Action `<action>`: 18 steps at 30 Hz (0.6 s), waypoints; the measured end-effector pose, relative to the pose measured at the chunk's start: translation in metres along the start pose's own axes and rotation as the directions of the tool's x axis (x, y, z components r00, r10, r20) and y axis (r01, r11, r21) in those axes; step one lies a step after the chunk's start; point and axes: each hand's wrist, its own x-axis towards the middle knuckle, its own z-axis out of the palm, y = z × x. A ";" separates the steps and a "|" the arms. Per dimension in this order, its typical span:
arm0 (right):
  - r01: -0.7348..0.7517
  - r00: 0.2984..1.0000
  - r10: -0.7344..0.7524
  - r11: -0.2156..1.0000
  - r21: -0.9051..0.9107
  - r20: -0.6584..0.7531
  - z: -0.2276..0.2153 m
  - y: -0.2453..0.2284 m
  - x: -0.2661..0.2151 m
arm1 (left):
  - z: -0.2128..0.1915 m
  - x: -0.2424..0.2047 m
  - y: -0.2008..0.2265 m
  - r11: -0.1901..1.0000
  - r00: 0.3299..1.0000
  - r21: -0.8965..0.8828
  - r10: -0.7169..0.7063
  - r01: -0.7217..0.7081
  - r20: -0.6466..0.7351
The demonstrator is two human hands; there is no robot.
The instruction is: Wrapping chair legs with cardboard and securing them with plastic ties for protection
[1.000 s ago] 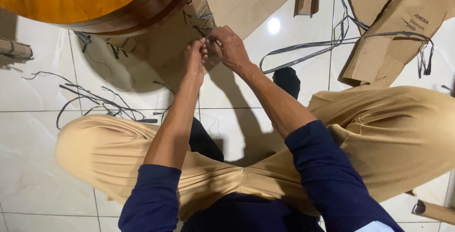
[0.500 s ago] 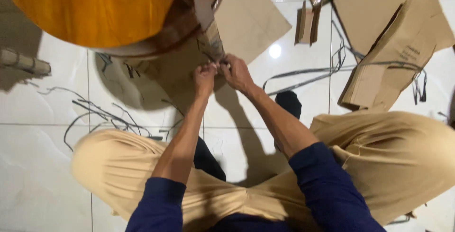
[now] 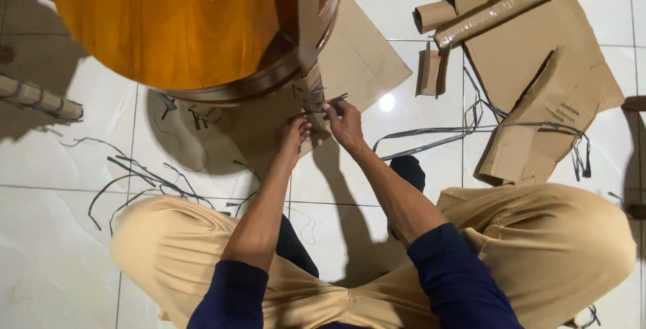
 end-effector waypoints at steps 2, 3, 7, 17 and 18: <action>-0.083 0.996 0.079 0.983 0.162 0.034 -0.002 -0.003 -0.008 | -0.009 -0.027 0.024 0.985 0.999 0.165 -0.049 0.046 0.013; -0.081 0.996 0.074 0.984 0.159 0.047 -0.002 0.019 -0.011 | -0.020 -0.022 0.012 0.987 0.999 0.156 -0.046 0.045 0.003; -0.232 0.969 0.237 0.970 -0.076 0.071 0.049 0.191 -0.033 | -0.090 0.031 -0.082 0.717 0.990 0.697 0.096 0.005 -0.105; -0.125 0.878 0.301 0.895 -0.429 0.372 0.081 0.156 -0.071 | -0.225 -0.085 -0.073 0.536 0.857 0.800 0.244 0.271 -0.454; -0.113 0.872 0.298 0.894 -0.433 0.389 0.083 0.148 -0.075 | -0.230 -0.093 -0.063 0.545 0.848 0.789 0.242 0.283 -0.471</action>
